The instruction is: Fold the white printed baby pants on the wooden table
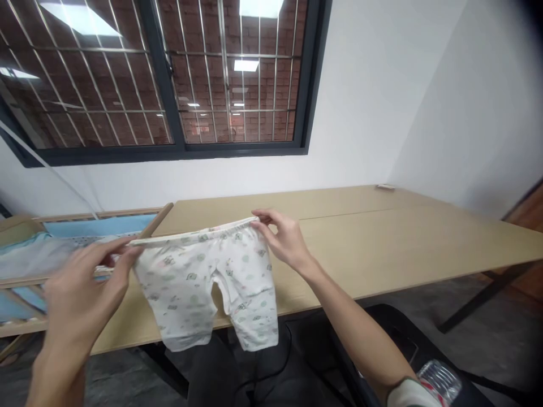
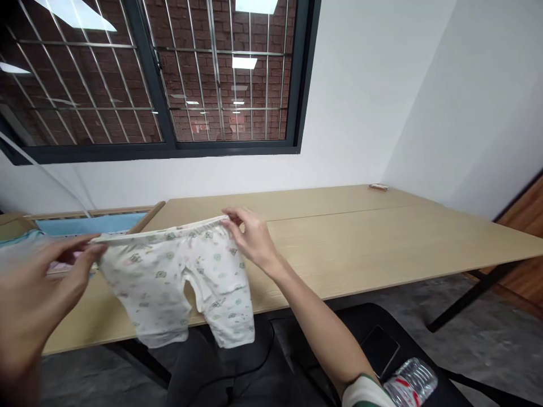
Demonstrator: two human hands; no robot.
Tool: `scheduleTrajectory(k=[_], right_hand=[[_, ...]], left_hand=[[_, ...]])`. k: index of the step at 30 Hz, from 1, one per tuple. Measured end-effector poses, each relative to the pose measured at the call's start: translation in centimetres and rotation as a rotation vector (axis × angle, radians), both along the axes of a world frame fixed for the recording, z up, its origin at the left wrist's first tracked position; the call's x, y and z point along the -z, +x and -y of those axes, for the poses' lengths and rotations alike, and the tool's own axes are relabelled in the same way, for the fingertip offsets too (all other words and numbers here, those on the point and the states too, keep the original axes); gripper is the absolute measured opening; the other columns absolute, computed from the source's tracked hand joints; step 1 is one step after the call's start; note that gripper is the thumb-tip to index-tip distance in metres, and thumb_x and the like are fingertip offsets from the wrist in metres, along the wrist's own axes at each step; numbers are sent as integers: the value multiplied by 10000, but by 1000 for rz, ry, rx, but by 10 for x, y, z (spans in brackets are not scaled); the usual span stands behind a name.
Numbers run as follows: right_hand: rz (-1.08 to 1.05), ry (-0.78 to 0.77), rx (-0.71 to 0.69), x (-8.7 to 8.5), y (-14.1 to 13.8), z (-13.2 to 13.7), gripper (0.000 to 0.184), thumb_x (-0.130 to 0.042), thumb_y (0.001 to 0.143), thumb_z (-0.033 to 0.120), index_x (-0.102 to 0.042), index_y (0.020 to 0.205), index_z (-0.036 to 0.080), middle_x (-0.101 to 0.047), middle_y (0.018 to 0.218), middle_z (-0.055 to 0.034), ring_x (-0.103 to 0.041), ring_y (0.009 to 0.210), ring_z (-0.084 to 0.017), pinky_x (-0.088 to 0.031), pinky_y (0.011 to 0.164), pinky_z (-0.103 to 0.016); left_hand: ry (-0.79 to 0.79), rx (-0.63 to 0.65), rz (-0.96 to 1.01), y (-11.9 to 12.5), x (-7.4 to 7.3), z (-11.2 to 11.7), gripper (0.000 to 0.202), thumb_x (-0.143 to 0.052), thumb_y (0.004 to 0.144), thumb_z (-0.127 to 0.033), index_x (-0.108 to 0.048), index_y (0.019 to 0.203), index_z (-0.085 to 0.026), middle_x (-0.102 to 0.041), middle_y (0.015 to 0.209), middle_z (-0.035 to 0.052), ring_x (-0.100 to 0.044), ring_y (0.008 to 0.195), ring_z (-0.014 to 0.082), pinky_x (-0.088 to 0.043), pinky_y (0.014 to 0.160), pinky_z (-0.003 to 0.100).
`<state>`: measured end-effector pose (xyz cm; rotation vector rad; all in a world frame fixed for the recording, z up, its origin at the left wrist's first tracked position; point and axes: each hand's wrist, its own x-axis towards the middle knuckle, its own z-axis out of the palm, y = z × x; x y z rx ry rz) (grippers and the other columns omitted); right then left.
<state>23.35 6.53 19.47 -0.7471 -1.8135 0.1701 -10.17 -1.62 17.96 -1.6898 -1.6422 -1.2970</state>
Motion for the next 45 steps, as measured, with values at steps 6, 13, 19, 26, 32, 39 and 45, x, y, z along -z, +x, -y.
scheduleTrajectory(k=[6,13,19,26,32,39,45], right_hand=[[79,-179,96,33,21,-79,170,-597,948,302,-705,1017,191,-728,968,-66,-668,876,-193,-520,816,-326],[290,-386,179,119,20,-168,182,-489,929,145,-669,949,156,-687,974,-79,-613,914,-190,-456,831,-298],[457,-478,302,172,13,-209,182,-497,942,128,-671,989,151,-672,1046,-99,-574,1031,-207,-410,904,-304],[535,-521,367,191,11,-248,254,-443,981,122,-650,1123,154,-624,1211,-136,-514,1157,-243,-346,982,-351],[553,-555,422,192,10,-278,268,-462,978,141,-636,1181,159,-597,1262,-166,-485,1229,-278,-305,1047,-395],[427,-650,407,194,15,-296,202,-520,969,178,-676,1096,176,-690,1116,-109,-609,1075,-214,-412,937,-305],[263,-753,327,192,18,-303,116,-593,904,153,-696,954,169,-724,855,-45,-656,793,-160,-472,761,-246]], left_hand=[[-123,139,-22,17,25,-99,324,-515,943,-486,-696,969,-218,-726,940,39,-626,788,204,-486,779,319],[-625,115,59,33,90,-193,277,-439,967,-373,-652,1063,-224,-725,1095,46,-655,951,207,-456,771,277],[-799,37,54,47,145,-243,259,-422,978,-282,-653,1003,-169,-729,1016,123,-668,961,234,-448,747,283],[-860,-68,-16,59,168,-285,312,-390,1017,-284,-631,1142,-132,-672,1180,188,-606,1155,285,-451,933,371],[-873,-105,-51,68,165,-310,330,-530,1002,-402,-608,1203,-152,-629,1234,106,-600,1137,247,-476,997,465],[-855,-84,-94,84,137,-299,308,-420,1028,-303,-588,1204,-115,-609,1246,170,-566,1170,284,-444,989,457],[-839,163,-239,142,103,-252,354,-367,1010,-302,-557,1241,-112,-593,1296,213,-511,1248,324,-363,1034,432]])
